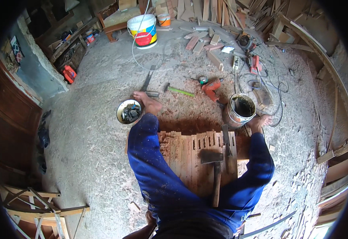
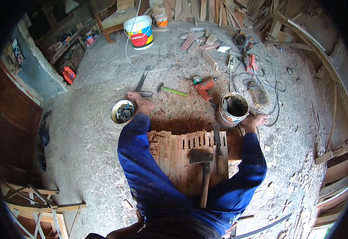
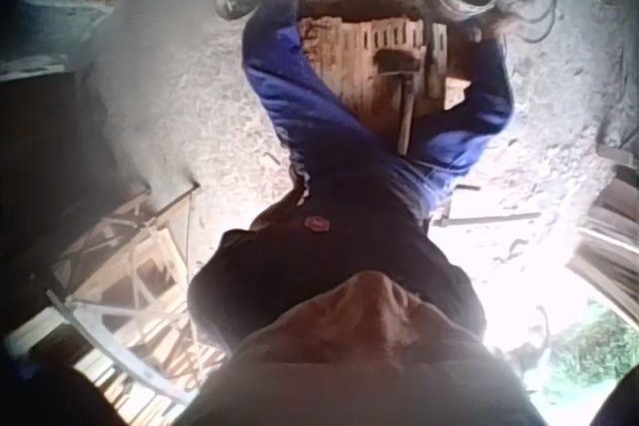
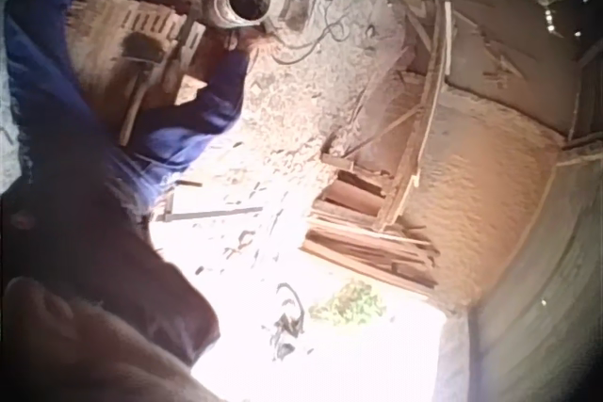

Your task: The person carves a piece of wood using an axe and a mallet while sitting on the floor.

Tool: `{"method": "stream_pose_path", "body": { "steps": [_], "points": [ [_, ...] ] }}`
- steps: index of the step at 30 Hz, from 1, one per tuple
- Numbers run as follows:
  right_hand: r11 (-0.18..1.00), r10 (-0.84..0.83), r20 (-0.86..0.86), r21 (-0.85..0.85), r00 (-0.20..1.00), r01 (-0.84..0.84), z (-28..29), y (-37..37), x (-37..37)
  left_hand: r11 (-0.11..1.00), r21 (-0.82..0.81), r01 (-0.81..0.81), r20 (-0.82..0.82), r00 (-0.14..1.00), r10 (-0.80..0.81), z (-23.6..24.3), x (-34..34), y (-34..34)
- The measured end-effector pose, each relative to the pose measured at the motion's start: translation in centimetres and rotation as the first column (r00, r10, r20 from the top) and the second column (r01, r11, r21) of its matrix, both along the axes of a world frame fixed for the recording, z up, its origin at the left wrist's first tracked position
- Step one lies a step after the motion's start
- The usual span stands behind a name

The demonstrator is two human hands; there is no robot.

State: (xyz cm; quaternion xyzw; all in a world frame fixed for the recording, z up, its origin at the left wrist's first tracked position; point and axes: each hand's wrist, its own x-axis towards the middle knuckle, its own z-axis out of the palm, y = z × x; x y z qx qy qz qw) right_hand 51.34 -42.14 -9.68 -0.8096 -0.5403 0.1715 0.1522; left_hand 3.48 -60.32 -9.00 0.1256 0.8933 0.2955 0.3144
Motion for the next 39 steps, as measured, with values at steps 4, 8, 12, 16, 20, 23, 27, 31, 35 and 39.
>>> {"method": "stream_pose_path", "body": {
  "steps": [4,8,12,16,20,23,27,31,35,39],
  "points": [
    [0.998,-0.062,0.028,0.017,0.998,0.061,-0.1,-3.3,0.7,1.0,-0.002,0.006,-0.015,1.0,-0.006,0.7,-0.6,0.3],
    [0.995,-0.099,0.04,0.024,0.994,0.098,-0.3,-5.5,0.3,1.0,0.011,0.015,-0.051,0.999,-0.014,0.7,-0.4,0.0],
    [0.993,-0.113,0.061,0.05,0.992,0.11,-1.1,-5.8,0.3,1.0,0.009,0.004,-0.075,0.997,-0.003,0.1,0.2,-0.8],
    [0.983,-0.093,0.153,0.171,0.984,0.066,-2.0,-6.2,1.0,1.0,0.007,0.027,-0.146,0.989,-0.026,-0.6,-0.2,-1.7],
    [0.847,-0.359,-0.342,0.272,0.868,0.457,-3.7,-3.2,7.7,0.881,0.018,0.472,-0.879,0.428,-0.212,0.4,-2.0,-0.9],
    [0.877,-0.037,-0.351,0.438,0.936,0.198,11.3,6.7,-0.5,0.839,0.436,0.325,-0.619,0.785,0.018,8.7,-4.7,6.0],
    [0.829,0.492,-0.502,0.519,0.712,-0.207,21.5,15.3,-17.2,0.478,0.807,0.347,-0.283,0.938,-0.202,20.1,-5.5,21.3],
    [0.377,0.925,-0.208,0.593,0.317,-0.712,22.4,17.7,-30.6,0.236,0.972,0.022,0.092,0.881,-0.464,23.3,-1.6,31.7],
    [0.341,0.758,-0.65,0.46,-0.049,-0.82,19.3,23.1,-35.7,0.232,0.941,-0.246,0.296,0.931,-0.214,24.5,-3.0,33.4],
    [0.101,0.963,0.223,0.212,0.149,-0.972,11.1,30.5,-36.8,0.047,0.991,-0.126,0.131,0.983,-0.128,24.8,-5.5,33.4]
  ]
}}
